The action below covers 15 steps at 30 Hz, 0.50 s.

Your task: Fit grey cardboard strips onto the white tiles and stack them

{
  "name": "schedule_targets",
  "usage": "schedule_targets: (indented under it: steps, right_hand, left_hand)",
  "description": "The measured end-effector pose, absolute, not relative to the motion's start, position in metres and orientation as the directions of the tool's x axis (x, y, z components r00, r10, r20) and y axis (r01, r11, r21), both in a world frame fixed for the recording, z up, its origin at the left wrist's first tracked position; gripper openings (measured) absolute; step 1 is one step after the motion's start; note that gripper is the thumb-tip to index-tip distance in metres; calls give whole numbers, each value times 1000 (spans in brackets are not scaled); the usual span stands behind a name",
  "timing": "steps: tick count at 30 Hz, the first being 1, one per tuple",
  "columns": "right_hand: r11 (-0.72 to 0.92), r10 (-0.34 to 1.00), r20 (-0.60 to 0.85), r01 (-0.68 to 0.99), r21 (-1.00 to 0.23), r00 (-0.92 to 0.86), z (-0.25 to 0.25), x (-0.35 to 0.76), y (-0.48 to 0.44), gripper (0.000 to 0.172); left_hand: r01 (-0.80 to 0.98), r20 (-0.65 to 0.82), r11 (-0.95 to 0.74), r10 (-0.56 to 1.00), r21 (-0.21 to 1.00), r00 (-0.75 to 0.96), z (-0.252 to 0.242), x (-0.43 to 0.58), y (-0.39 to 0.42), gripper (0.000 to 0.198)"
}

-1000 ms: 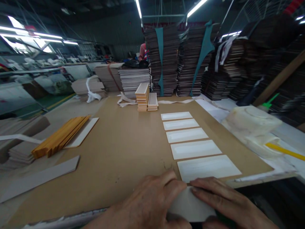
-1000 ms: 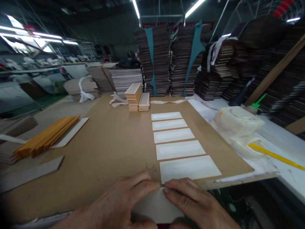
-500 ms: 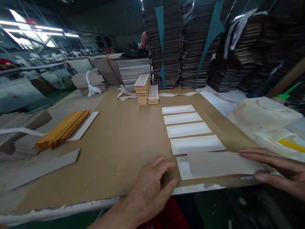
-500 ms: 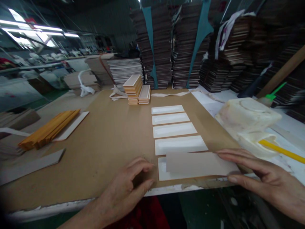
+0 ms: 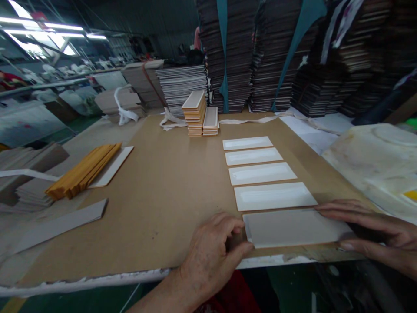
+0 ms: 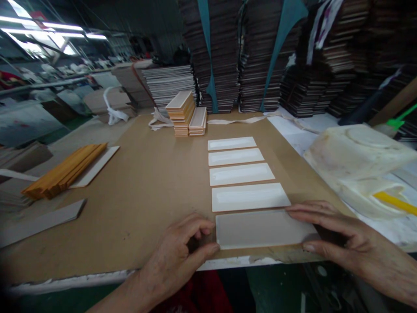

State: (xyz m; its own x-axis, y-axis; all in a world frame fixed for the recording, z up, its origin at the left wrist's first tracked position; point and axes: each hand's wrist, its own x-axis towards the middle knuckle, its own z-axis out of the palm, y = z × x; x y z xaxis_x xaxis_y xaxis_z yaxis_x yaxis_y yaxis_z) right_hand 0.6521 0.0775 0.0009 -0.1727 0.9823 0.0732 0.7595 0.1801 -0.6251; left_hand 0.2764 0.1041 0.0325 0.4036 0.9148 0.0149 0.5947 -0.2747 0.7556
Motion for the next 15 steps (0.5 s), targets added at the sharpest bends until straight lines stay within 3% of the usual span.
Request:
schedule_targets:
  steps: [15]
  right_hand:
    - [276,960,131,748,-603,-248,9,642,87,40]
  left_hand:
    - [590,37,-282,919,756,391,32,277,103,17]
